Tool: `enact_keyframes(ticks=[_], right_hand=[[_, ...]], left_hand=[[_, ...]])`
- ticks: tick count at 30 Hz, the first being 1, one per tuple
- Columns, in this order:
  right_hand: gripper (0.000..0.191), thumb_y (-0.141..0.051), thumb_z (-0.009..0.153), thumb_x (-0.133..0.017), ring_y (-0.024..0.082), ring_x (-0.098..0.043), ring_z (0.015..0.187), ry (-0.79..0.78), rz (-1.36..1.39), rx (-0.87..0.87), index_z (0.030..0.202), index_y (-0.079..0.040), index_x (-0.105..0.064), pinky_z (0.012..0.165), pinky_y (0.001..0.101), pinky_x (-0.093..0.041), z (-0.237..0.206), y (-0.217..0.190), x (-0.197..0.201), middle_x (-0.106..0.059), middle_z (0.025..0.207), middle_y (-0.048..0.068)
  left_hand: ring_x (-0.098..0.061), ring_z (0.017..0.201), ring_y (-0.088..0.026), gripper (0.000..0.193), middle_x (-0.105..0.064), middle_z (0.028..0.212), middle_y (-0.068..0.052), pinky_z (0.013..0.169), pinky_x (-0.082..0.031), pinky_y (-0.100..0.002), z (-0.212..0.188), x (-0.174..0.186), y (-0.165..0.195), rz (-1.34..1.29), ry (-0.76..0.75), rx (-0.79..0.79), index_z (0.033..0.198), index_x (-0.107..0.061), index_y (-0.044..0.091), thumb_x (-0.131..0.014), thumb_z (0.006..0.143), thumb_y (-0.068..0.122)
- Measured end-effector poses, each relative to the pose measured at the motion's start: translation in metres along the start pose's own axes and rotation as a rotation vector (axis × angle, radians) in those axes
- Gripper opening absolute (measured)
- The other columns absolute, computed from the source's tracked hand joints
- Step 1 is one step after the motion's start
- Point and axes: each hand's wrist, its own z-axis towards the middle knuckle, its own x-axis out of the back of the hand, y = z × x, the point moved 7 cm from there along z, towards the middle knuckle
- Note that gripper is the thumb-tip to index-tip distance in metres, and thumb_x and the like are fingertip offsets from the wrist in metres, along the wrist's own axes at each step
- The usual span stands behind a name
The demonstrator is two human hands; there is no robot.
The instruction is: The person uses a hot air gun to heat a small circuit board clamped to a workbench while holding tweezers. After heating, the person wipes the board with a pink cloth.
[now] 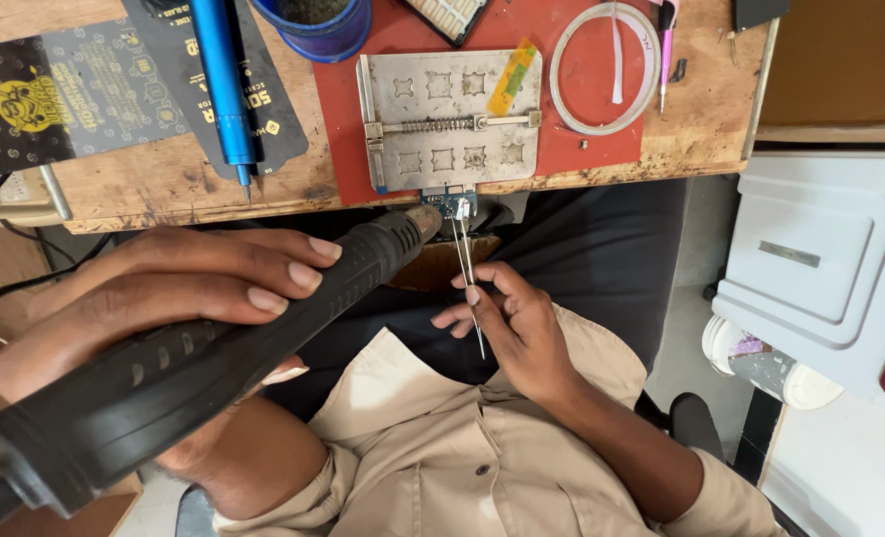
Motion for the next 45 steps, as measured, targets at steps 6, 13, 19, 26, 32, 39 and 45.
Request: enact_keyframes(ticks=[6, 13, 19, 26, 32, 39, 45], right_hand=[[0.020, -0.011, 0.108, -0.049, 0.018, -0.080, 0.087, -0.010, -0.012, -0.001, 0.117, 0.004, -0.059, 0.070, 0.0279, -0.062, 0.000, 0.000, -0.002, -0.073, 0.092, 0.010], [0.019, -0.010, 0.108, -0.048, 0.018, -0.080, 0.087, -0.008, -0.014, 0.004, 0.117, 0.003, -0.059, 0.071, 0.0278, -0.062, 0.001, -0.002, -0.003, -0.074, 0.091, 0.010], [0.020, -0.010, 0.108, -0.048, 0.017, -0.079, 0.085, -0.009, -0.023, 0.005, 0.118, 0.003, -0.058, 0.071, 0.0267, -0.062, 0.000, -0.004, -0.002, -0.075, 0.091, 0.012], [0.019, -0.011, 0.107, -0.049, 0.015, -0.079, 0.079, -0.020, -0.065, -0.021, 0.116, 0.003, -0.058, 0.069, 0.0256, -0.060, 0.000, -0.003, -0.003, -0.080, 0.089, 0.012], [0.021, -0.013, 0.109, -0.047, 0.015, -0.077, 0.077, -0.009, -0.050, -0.003, 0.117, 0.003, -0.058, 0.070, 0.0257, -0.060, 0.000, -0.005, -0.001, -0.081, 0.089, 0.013], [0.021, -0.013, 0.108, -0.048, 0.013, -0.074, 0.076, -0.011, -0.039, -0.033, 0.118, 0.002, -0.058, 0.071, 0.0262, -0.058, 0.000, -0.003, 0.000, -0.081, 0.090, 0.013], [0.021, -0.013, 0.108, -0.048, 0.013, -0.076, 0.077, -0.020, -0.045, -0.045, 0.117, 0.002, -0.058, 0.071, 0.0262, -0.059, -0.001, -0.002, -0.003, -0.081, 0.089, 0.014]], left_hand=[[-0.073, 0.113, -0.024, 0.035, -0.068, 0.128, -0.024, 0.101, -0.062, -0.034, 0.018, -0.009, 0.019, 1.206, 0.133, -0.086, 0.135, -0.053, -0.012, -0.036, 0.113, 0.010], [-0.072, 0.109, -0.017, 0.035, -0.066, 0.123, -0.016, 0.094, -0.058, -0.028, -0.013, 0.005, -0.010, 0.080, -0.056, -0.052, 0.131, -0.052, -0.003, -0.032, 0.113, 0.019], [-0.078, 0.109, -0.013, 0.031, -0.072, 0.129, -0.011, 0.093, -0.061, -0.025, -0.068, -0.034, -0.022, 1.916, 0.292, -0.097, 0.137, -0.056, -0.004, -0.045, 0.115, 0.014], [-0.078, 0.108, -0.012, 0.029, -0.072, 0.128, -0.010, 0.093, -0.061, -0.025, -0.088, -0.040, -0.029, 2.035, 0.294, -0.111, 0.138, -0.056, -0.004, -0.049, 0.116, 0.014], [-0.079, 0.110, -0.012, 0.034, -0.072, 0.132, -0.012, 0.094, -0.061, -0.025, -0.090, -0.040, -0.037, 1.996, 0.197, -0.120, 0.141, -0.056, -0.005, -0.046, 0.114, 0.012], [-0.076, 0.116, -0.008, 0.039, -0.069, 0.139, -0.009, 0.094, -0.060, -0.022, -0.091, -0.043, -0.034, 2.238, 0.188, -0.048, 0.148, -0.051, -0.002, -0.049, 0.115, 0.018], [-0.072, 0.121, -0.008, 0.043, -0.061, 0.145, -0.008, 0.096, -0.064, -0.022, -0.081, -0.047, -0.027, 2.368, 0.146, 0.020, 0.152, -0.042, -0.001, -0.050, 0.119, 0.024]])
